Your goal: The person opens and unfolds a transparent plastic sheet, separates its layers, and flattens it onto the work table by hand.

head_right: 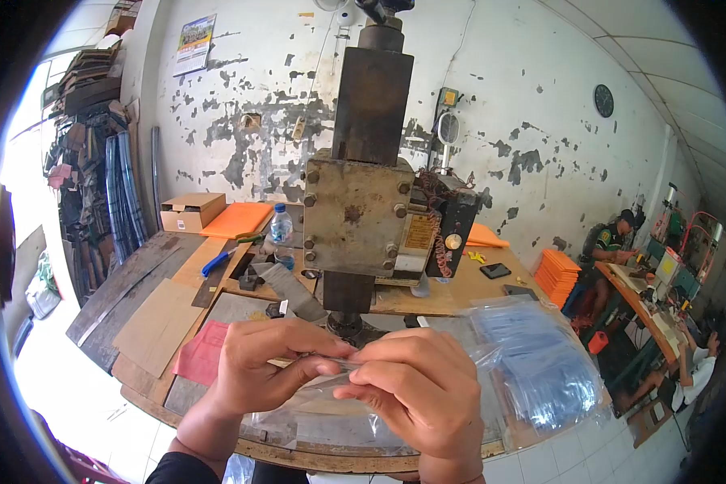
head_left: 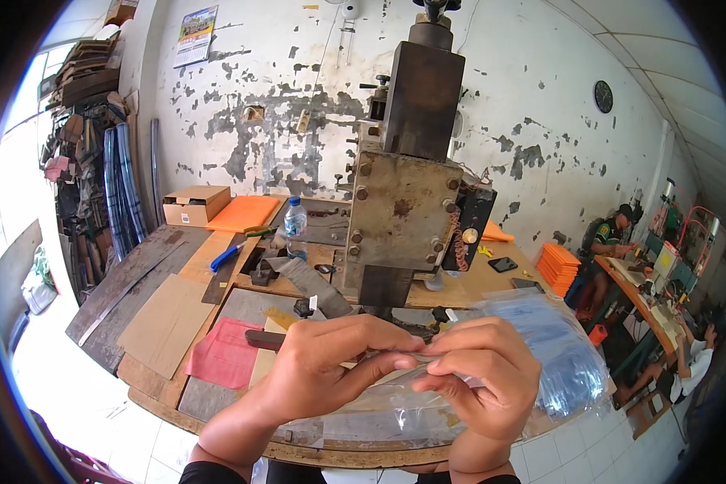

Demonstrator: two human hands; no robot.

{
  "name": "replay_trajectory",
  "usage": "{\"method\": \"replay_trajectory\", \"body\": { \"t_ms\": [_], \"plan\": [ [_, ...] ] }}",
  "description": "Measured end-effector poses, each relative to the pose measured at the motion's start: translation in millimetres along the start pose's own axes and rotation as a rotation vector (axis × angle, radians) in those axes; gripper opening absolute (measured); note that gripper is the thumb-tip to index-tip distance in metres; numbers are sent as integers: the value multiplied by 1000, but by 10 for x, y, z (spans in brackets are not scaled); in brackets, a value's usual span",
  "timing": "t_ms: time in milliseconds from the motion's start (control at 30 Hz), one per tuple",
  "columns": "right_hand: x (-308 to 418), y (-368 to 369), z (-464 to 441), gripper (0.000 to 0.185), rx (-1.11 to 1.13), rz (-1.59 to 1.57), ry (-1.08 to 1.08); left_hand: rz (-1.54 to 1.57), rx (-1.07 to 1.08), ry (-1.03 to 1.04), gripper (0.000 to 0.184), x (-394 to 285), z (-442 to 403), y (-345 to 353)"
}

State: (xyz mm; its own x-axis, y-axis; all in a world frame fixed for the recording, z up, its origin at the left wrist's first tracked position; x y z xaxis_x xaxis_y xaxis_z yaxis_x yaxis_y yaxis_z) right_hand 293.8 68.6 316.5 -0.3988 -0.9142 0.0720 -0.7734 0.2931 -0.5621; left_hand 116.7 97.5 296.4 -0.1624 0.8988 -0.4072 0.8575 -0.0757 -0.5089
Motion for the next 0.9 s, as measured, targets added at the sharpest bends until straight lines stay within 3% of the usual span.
{"method": "replay_trajectory", "body": {
  "t_ms": [200,333,433,500,567,700,800,900],
  "plan": [
    [-95,54,31,34,-7,-47,34,125,7,-201,10,69,36,22],
    [-179,56,81,38,-85,-143,215,224,32,-298,11,185,56,59],
    [-241,45,98,37,-102,-172,264,224,98,-170,24,196,17,123],
    [-282,31,89,35,-108,-173,258,179,32,-54,31,73,-23,122],
    [-246,47,38,32,-35,-139,155,173,15,-46,30,88,-20,140],
    [-285,50,40,29,-2,-250,158,122,-6,-33,21,165,6,116],
    [-227,-40,13,28,19,-119,149,-58,5,92,21,86,-17,99],
    [-252,-71,35,28,169,53,147,-66,67,19,23,84,-14,131]
  ]
}}
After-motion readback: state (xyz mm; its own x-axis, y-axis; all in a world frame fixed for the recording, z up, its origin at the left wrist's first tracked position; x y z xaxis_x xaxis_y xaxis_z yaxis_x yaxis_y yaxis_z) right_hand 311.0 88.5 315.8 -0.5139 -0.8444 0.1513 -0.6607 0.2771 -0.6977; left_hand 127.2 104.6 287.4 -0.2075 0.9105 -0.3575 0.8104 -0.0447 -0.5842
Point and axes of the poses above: each hand's wrist, its own z-axis away from the middle knuckle, its own y-axis out of the palm, x = y × z, the point moved 7 cm from there along -z, towards the middle knuckle, and after that the axes turned 15 degrees about x, right-handed, at the moved point
